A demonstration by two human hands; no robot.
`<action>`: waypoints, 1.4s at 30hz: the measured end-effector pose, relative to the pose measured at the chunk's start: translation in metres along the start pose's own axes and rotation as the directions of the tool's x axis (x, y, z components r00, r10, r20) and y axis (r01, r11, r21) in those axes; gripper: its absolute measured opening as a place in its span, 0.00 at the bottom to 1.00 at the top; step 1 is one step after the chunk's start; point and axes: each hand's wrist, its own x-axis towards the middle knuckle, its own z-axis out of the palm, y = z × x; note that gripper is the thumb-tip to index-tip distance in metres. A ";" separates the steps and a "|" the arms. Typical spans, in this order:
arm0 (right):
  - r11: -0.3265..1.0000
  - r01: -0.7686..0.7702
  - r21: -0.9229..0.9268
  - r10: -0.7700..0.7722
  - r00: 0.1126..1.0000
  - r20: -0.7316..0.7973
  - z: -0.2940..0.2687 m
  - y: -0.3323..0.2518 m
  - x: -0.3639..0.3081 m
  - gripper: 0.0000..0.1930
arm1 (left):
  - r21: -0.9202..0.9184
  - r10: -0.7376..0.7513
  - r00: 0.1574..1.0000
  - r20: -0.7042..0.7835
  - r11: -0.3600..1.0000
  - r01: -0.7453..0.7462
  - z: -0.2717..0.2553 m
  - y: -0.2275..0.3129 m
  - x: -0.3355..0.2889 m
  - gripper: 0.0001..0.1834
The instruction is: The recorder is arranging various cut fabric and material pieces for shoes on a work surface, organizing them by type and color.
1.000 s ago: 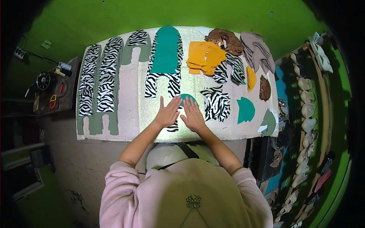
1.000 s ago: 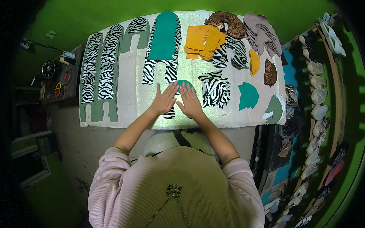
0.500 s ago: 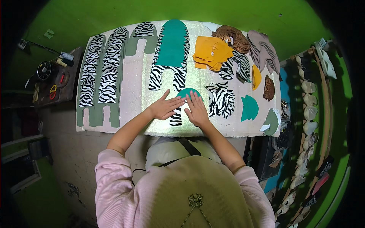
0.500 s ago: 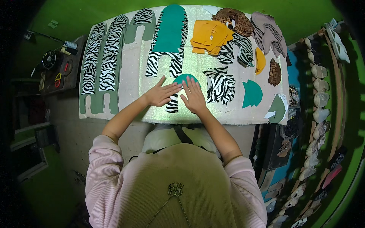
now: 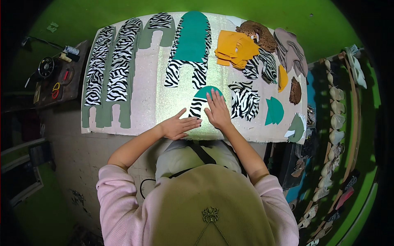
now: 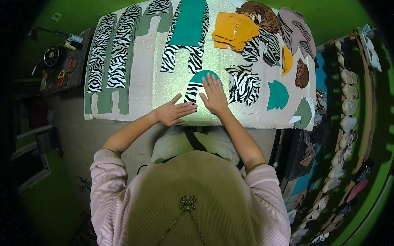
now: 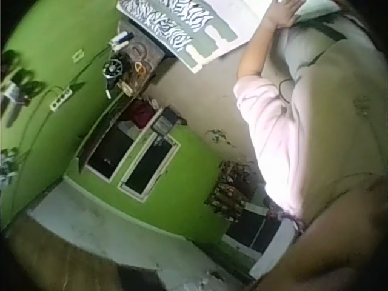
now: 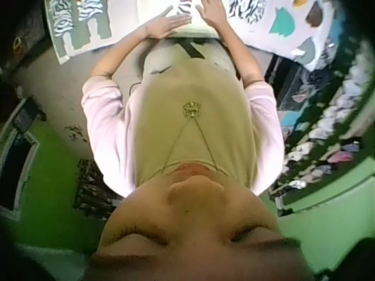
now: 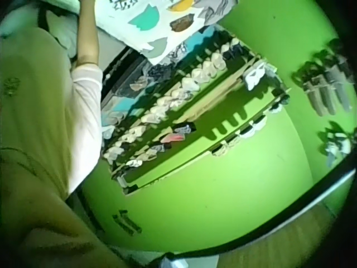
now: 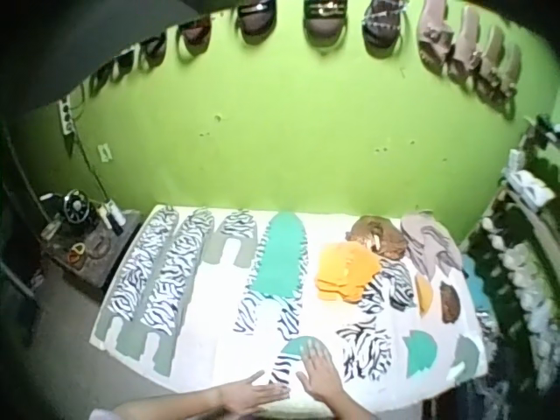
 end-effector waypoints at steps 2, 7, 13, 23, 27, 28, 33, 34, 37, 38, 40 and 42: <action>1.000 -0.002 -0.010 0.002 1.000 0.005 0.000 0.000 -0.001 0.31 | -0.043 -0.013 1.000 0.014 0.999 0.014 -0.003 0.007 -0.002 0.36; 1.000 -0.002 -0.016 0.002 1.000 0.005 0.002 0.001 -0.001 0.31 | -0.061 -0.043 0.999 0.002 0.997 0.043 0.002 0.016 -0.006 0.36; 0.997 0.006 -0.080 -0.016 0.992 -0.123 -0.001 -0.002 -0.001 0.27 | -0.028 -0.126 0.964 -0.233 0.992 0.123 -0.003 0.022 0.004 0.32; 0.871 -0.451 0.196 0.484 0.858 -0.174 -0.044 -0.014 -0.010 0.31 | -0.513 -0.807 0.364 -0.465 0.581 0.633 -0.030 0.004 0.072 0.37; 0.848 -0.487 0.210 0.515 0.850 -0.112 -0.041 -0.012 -0.009 0.37 | -0.640 -0.872 0.320 -0.369 0.489 0.593 -0.027 0.002 0.085 0.43; 0.848 -0.482 0.220 0.513 0.851 -0.113 -0.040 -0.012 -0.008 0.37 | -0.648 -0.877 0.315 -0.363 0.480 0.591 -0.026 0.003 0.086 0.44; 0.824 -0.501 0.265 0.534 0.843 -0.066 -0.040 -0.016 -0.007 0.39 | -0.712 -0.905 0.307 -0.296 0.423 0.560 -0.025 0.006 0.087 0.42; 0.823 -0.502 0.265 0.534 0.843 -0.062 -0.039 -0.016 -0.008 0.40 | -0.719 -0.905 0.309 -0.292 0.421 0.553 -0.025 0.005 0.087 0.42; 0.830 -0.502 0.244 0.531 0.844 -0.071 -0.037 -0.018 -0.009 0.40 | -0.728 -0.901 0.314 -0.300 0.429 0.535 -0.023 0.005 0.086 0.39; 0.829 -0.500 0.251 0.532 0.843 -0.077 -0.035 -0.016 -0.010 0.40 | -0.729 -0.899 0.314 -0.306 0.434 0.530 -0.021 0.005 0.086 0.38; 0.824 -0.501 0.265 0.537 0.839 -0.086 -0.032 -0.014 -0.012 0.40 | -0.730 -0.891 0.319 -0.322 0.449 0.516 -0.021 0.005 0.085 0.36; 0.826 -0.499 0.263 0.534 0.841 -0.082 -0.033 -0.015 -0.013 0.39 | -0.723 -0.886 0.322 -0.333 0.460 0.516 -0.020 0.005 0.085 0.34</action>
